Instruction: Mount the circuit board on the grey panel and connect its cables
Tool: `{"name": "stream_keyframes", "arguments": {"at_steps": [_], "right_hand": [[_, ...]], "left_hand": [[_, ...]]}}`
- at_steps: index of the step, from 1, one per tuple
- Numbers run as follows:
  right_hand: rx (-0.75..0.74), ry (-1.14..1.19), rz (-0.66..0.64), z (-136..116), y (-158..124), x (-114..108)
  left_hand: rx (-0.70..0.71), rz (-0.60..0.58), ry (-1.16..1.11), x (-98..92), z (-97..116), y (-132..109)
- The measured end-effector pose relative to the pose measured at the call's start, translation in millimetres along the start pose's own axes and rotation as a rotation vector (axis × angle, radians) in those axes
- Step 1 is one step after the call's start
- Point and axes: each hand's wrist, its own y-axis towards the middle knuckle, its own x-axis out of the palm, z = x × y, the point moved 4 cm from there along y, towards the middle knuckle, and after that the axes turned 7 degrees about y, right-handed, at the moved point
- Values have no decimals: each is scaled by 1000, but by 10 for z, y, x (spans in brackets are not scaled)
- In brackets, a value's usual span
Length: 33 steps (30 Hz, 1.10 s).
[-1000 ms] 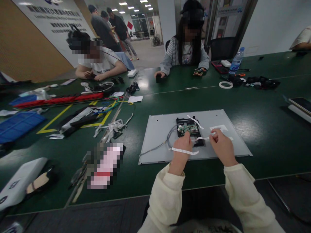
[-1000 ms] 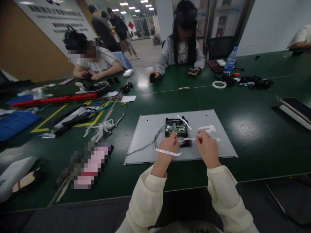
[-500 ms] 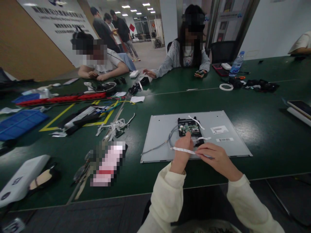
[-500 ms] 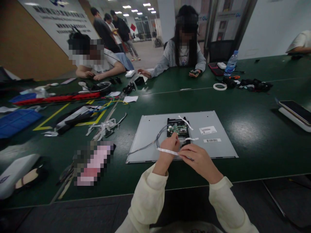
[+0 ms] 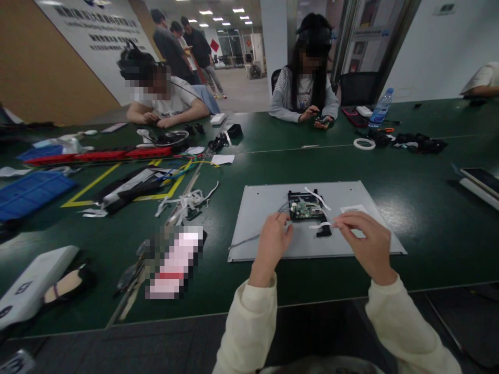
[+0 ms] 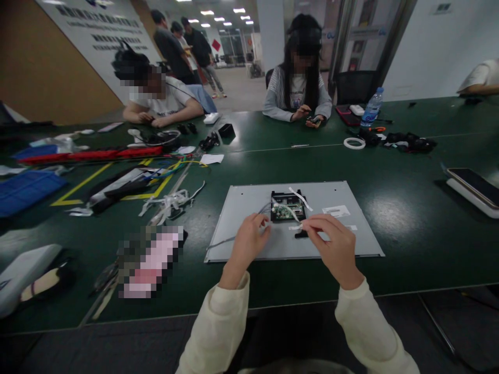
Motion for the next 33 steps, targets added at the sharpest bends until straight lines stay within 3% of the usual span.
{"name": "stream_keyframes", "arguments": {"at_steps": [4,9,14,18,27,33], "right_hand": [[-13,-82,26,66,100,156],[-99,-213,-139,104,205,626],[-203,-370,-330,129,278,1111],[-272,-458,-426,202,228,1374],[-416,-490,-561,208,18,1587],[-451,-451,-580,224,-33,1629]], "left_hand": [[-36,32,89,-71,-273,-146],[-119,27,164,-25,-396,-221],[-80,14,136,-5,-439,-194],[-71,17,124,14,-479,-189],[-120,81,21,73,-557,-154],[-155,104,30,33,-541,-153]]}}
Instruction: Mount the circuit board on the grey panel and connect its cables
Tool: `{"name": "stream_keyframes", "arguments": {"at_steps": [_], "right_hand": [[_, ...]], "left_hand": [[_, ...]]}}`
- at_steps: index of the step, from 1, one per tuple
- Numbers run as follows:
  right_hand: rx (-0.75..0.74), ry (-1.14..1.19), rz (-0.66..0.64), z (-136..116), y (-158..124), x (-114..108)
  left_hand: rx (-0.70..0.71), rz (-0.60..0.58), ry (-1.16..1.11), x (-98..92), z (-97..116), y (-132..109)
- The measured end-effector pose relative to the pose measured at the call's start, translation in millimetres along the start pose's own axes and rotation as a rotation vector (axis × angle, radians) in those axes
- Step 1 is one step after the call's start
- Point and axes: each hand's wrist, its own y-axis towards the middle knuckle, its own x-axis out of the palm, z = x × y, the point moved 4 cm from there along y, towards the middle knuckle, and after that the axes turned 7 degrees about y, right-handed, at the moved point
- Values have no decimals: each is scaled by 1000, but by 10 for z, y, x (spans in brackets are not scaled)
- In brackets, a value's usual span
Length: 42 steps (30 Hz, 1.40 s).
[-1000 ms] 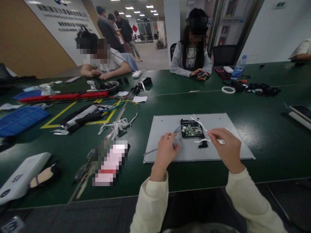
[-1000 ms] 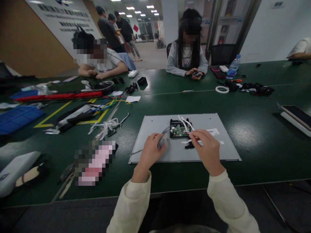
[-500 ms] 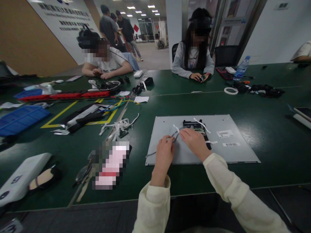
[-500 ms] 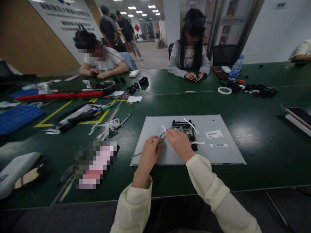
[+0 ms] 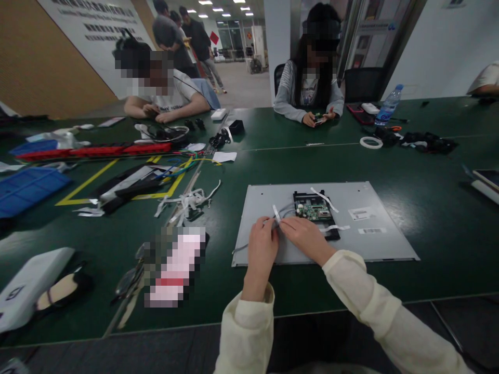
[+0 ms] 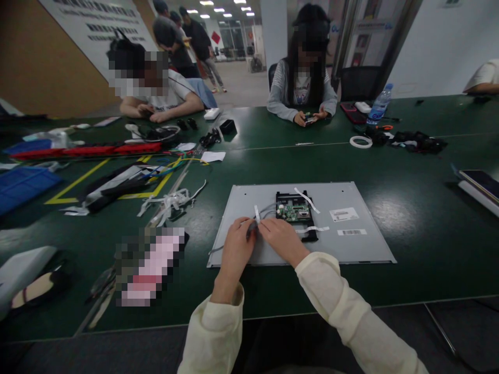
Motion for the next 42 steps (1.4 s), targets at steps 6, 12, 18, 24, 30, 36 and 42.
{"name": "stream_keyframes", "arguments": {"at_steps": [6,12,18,24,30,36,42], "right_hand": [[-11,8,13,3,-17,8],[-20,28,3,3,2,-27],[-32,69,-91,2,0,50],[-58,89,-92,7,-21,88],[-40,134,-105,-33,-18,49],[46,257,-119,-153,-219,-84],[65,297,-161,-244,-480,-184]], "left_hand": [[2,11,44,-24,17,0],[10,23,34,-6,-2,11],[6,30,24,-4,-2,-2],[101,61,44,-13,32,-21],[124,-52,145,61,36,-50],[73,-72,175,69,45,-52],[31,-50,198,65,113,-61]]}}
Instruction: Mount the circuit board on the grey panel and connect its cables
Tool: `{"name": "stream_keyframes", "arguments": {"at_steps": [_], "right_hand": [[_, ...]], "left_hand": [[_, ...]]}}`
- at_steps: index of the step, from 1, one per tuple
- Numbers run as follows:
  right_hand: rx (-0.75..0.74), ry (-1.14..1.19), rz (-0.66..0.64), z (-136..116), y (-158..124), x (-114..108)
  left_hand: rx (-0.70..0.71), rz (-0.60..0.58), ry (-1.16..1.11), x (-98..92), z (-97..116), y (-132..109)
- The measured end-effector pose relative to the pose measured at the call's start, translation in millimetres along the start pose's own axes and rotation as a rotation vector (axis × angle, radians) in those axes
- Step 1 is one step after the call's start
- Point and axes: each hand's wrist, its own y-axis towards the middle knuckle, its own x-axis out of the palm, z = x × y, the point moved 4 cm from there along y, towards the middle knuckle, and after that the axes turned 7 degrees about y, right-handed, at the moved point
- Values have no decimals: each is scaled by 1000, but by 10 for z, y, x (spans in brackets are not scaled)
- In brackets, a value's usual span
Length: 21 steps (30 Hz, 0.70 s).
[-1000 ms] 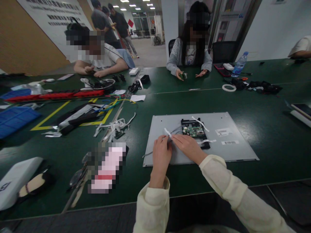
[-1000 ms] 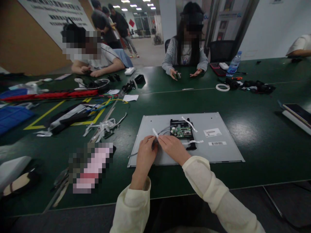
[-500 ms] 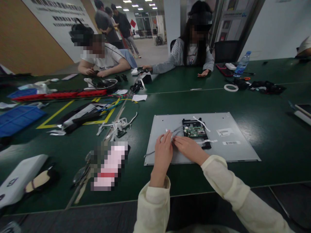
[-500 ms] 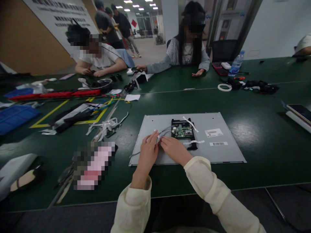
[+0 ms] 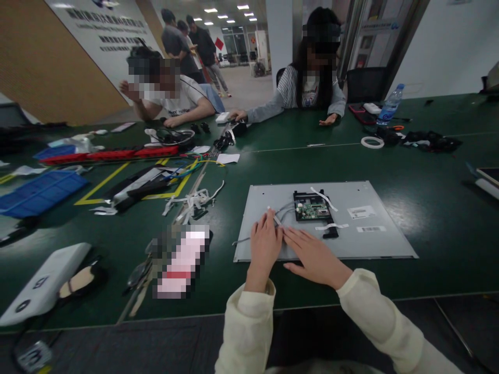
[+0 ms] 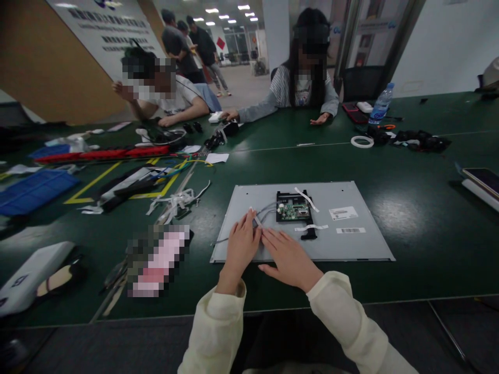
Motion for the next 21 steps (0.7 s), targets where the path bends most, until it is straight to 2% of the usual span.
{"name": "stream_keyframes", "arguments": {"at_steps": [5,8,11,13,18,21], "right_hand": [[18,-16,-30,-53,-116,-72],[-1,-11,-48,-61,-141,-193],[-82,-6,-74,-40,-98,-339],[-151,1,-97,-10,-27,-399],[-269,33,-169,68,209,-302],[-271,67,-183,102,305,-208]], "left_hand": [[-12,-8,31,-2,36,-15],[-15,-73,29,-54,29,28],[0,-176,-29,-149,13,208],[-20,-187,-82,-228,-9,428],[-22,-17,-199,-297,-47,1055],[-115,94,-264,-218,-152,1212]]}}
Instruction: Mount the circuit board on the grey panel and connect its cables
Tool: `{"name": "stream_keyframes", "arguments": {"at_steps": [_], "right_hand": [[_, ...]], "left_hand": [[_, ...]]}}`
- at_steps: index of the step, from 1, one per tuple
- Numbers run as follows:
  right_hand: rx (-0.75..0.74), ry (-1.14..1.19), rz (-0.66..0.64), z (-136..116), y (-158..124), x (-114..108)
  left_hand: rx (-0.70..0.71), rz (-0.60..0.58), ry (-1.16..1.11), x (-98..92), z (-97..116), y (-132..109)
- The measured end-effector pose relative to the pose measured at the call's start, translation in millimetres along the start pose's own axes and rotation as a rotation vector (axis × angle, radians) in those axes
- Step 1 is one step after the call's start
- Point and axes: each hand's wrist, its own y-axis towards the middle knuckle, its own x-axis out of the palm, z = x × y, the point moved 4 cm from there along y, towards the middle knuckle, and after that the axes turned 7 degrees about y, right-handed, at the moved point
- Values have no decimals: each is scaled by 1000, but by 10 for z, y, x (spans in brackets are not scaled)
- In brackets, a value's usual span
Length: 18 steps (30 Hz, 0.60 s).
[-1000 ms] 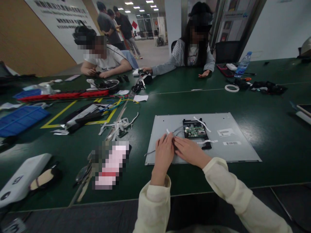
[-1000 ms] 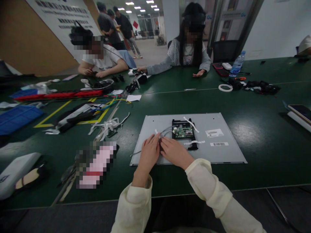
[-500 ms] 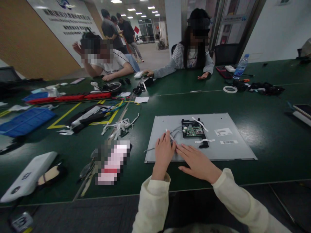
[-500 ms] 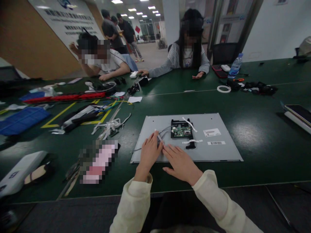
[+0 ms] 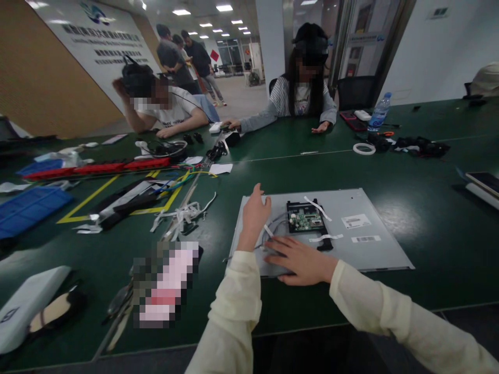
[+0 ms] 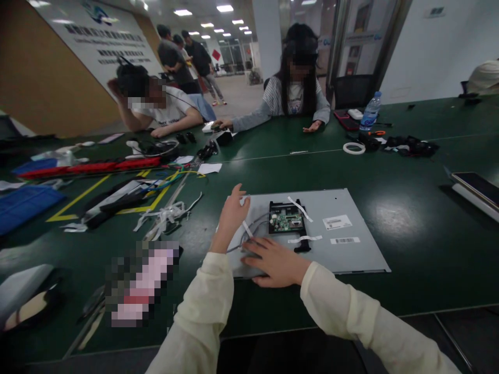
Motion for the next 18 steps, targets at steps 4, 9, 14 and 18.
{"name": "stream_keyframes", "arguments": {"at_steps": [4,9,14,18], "right_hand": [[30,49,28,50,38,13],[89,59,78,178,70,22],[191,-6,174,482,105,15],[330,-79,268,826,40,-54]], "left_hand": [[-56,125,41,10,-169,-68],[-42,190,75,-45,-183,-215],[-3,123,54,38,-108,-264],[28,60,36,97,-66,-288]]}}
